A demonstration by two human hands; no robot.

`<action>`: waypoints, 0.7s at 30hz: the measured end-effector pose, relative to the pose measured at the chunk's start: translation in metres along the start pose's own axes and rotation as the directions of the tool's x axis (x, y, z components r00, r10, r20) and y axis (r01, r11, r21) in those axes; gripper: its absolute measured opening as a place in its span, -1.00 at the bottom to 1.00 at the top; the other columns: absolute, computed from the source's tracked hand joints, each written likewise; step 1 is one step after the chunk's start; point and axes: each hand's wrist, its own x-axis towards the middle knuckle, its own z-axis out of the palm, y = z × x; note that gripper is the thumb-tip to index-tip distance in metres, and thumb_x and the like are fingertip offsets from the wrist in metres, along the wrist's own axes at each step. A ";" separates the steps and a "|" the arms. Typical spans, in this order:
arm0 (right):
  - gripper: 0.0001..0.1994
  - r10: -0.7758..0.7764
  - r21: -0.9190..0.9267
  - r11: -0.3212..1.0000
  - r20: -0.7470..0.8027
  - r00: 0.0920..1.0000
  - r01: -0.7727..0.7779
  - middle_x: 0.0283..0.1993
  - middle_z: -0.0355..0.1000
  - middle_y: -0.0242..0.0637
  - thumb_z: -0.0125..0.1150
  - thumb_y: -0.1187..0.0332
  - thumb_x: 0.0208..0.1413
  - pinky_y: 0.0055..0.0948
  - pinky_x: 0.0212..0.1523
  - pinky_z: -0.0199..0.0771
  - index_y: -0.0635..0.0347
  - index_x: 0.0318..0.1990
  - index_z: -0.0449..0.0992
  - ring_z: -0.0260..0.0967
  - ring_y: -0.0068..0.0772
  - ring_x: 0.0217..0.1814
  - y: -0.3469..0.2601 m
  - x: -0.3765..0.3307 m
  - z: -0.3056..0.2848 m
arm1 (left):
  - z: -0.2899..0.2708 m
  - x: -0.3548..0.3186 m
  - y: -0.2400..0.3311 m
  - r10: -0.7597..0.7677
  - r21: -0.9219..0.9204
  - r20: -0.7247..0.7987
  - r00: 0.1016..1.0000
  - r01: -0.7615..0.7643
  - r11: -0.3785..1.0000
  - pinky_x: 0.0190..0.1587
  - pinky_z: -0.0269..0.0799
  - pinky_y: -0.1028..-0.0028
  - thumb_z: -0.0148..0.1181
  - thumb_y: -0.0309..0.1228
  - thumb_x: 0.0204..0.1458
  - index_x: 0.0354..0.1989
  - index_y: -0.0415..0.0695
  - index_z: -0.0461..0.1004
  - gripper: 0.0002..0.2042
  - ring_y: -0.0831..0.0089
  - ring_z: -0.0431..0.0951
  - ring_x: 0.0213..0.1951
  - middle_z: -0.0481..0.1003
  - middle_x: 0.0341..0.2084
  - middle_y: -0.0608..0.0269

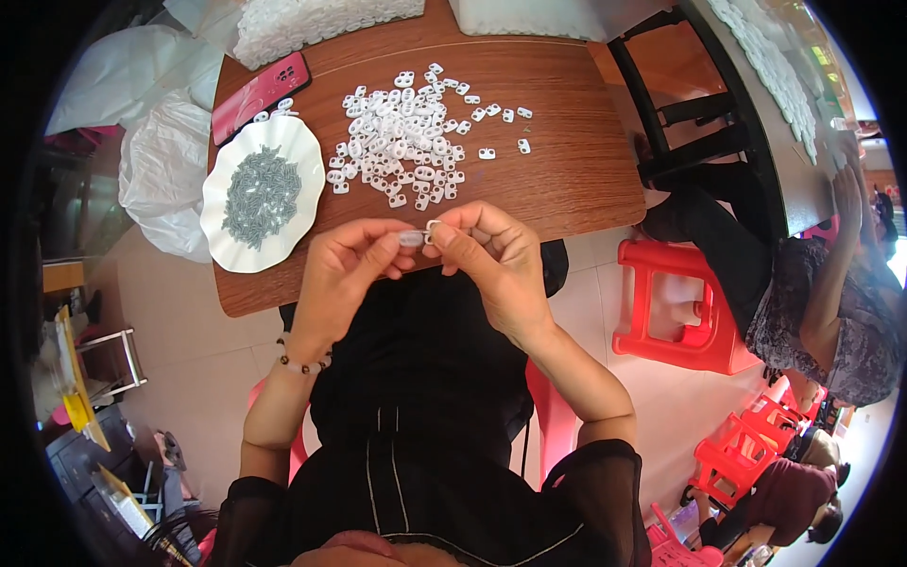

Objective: Assembling small plastic components by inserting pins into white plastic bases manually.

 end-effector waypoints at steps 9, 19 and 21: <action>-0.86 0.070 0.039 0.997 0.074 0.995 -0.073 -0.39 0.47 -0.33 0.16 0.36 0.14 -0.64 -0.34 0.32 0.27 -0.29 0.45 0.33 -0.65 -0.42 0.006 -0.006 0.017 | 0.018 -0.011 -0.017 0.014 -0.158 -0.103 0.995 -0.030 0.987 -0.34 0.41 0.64 0.10 -0.45 0.16 -0.17 -0.30 0.50 -0.82 0.63 0.50 -0.41 0.55 -0.41 0.26; -0.92 0.002 0.076 0.997 0.102 0.995 -0.009 -0.33 0.46 -0.33 0.12 0.49 0.18 -0.61 -0.29 0.45 0.34 -0.25 0.43 0.38 -0.66 -0.32 0.010 -0.015 0.026 | 0.021 -0.023 -0.021 -0.090 -0.211 -0.158 0.983 0.055 0.976 -0.41 0.37 0.67 0.13 -0.36 0.15 -0.18 -0.31 0.52 -0.77 0.65 0.49 -0.44 0.55 -0.47 0.30; -0.92 -0.023 0.065 0.998 0.092 0.995 0.017 -0.33 0.46 -0.32 0.13 0.50 0.17 -0.61 -0.28 0.46 0.35 -0.24 0.43 0.38 -0.65 -0.32 0.012 -0.017 0.028 | 0.017 -0.023 -0.021 -0.107 -0.167 -0.146 0.984 0.082 0.983 -0.41 0.37 0.67 0.14 -0.35 0.15 -0.19 -0.30 0.53 -0.77 0.65 0.49 -0.44 0.55 -0.46 0.30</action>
